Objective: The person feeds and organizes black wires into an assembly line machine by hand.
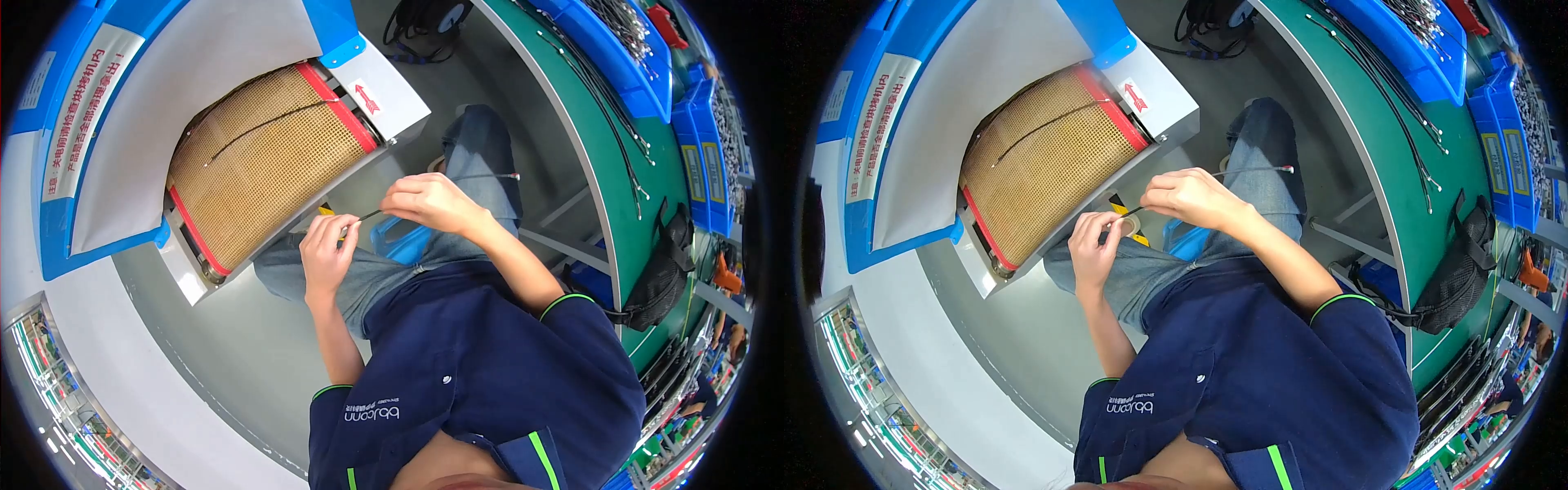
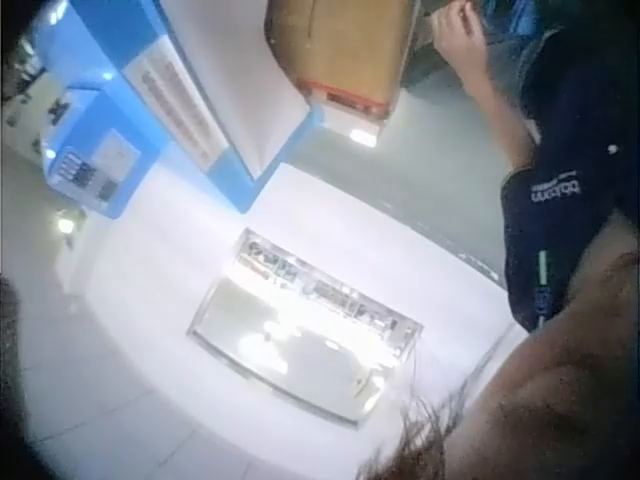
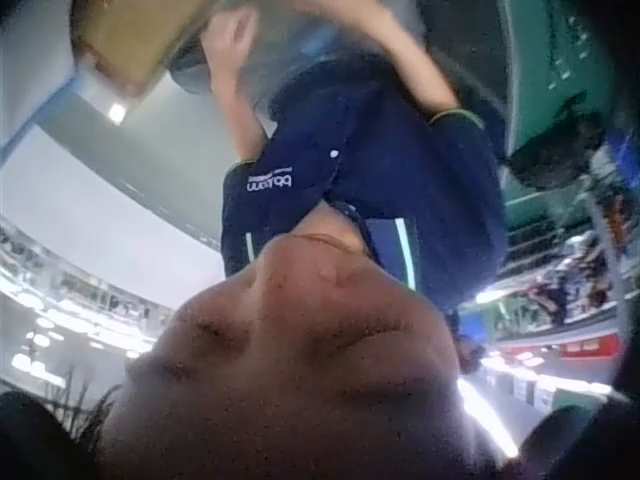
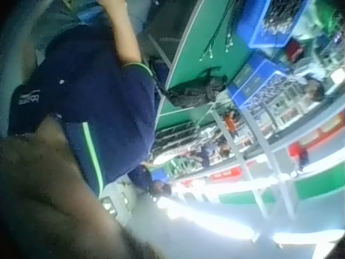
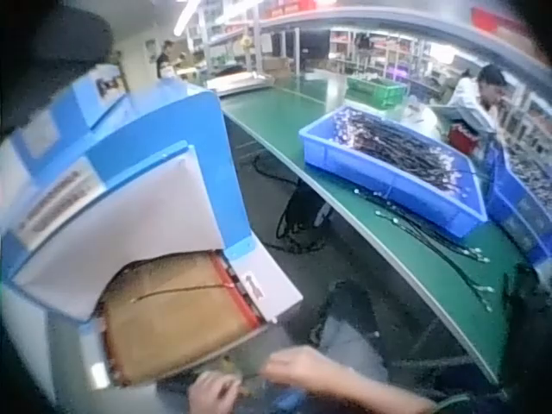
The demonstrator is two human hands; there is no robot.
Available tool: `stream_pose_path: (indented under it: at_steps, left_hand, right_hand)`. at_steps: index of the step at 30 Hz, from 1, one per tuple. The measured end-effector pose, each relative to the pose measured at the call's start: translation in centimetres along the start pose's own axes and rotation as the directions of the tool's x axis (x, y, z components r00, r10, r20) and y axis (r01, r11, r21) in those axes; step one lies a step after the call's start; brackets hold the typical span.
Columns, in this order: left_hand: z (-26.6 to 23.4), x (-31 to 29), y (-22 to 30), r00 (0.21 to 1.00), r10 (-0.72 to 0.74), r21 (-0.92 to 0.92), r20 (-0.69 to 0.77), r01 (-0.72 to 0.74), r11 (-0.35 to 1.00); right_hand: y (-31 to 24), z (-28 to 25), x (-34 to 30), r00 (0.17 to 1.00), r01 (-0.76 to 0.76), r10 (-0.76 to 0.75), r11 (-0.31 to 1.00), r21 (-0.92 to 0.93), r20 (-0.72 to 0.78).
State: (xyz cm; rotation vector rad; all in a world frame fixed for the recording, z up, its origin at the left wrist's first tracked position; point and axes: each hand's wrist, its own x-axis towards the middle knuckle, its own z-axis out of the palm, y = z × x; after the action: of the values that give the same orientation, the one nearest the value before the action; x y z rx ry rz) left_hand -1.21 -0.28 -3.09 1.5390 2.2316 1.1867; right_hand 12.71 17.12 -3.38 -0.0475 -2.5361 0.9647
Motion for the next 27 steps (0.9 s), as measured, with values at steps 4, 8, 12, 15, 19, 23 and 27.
stream_pose_path:
  at_steps: [4,8,12,15,19,23,27]
  left_hand:
    - [-1.0,-0.8,-0.6,0.999,-0.019,0.056,-0.039,0.021,0.998]
    - [-3.3,-2.4,-2.6,0.981,-0.151,0.065,-0.125,0.16,0.985]
    - [-4.1,-3.1,-3.6,0.968,-0.186,0.078,-0.171,0.201,0.976]
    - [-4.1,-3.2,-3.6,0.964,-0.194,0.067,-0.184,0.209,0.976]
    - [-4.4,-3.5,-3.8,0.96,-0.202,0.069,-0.195,0.219,0.973]
    - [-4.7,-3.7,-3.8,0.961,-0.201,0.081,-0.189,0.22,0.972]
    - [-4.5,-4.2,-4.2,0.954,-0.22,0.053,-0.201,0.235,0.971]
  right_hand:
    - [0.9,-1.5,-0.9,0.999,-0.039,0.038,0.998,-0.042,-0.027]
    - [2.3,-5.5,-2.5,0.988,-0.155,0.154,0.975,-0.159,-0.023]
    - [2.0,-7.2,-3.2,0.968,-0.251,0.248,0.962,-0.111,-0.046]
    - [2.2,-7.1,-3.6,0.945,-0.325,0.325,0.946,-0.001,-0.037]
    - [2.4,-7.1,-3.7,0.943,-0.326,0.328,0.944,0.05,-0.057]
    - [2.3,-7.1,-3.8,0.931,-0.357,0.36,0.933,0.05,-0.057]
    - [1.9,-6.9,-3.7,0.942,-0.303,0.315,0.946,0.114,-0.113]
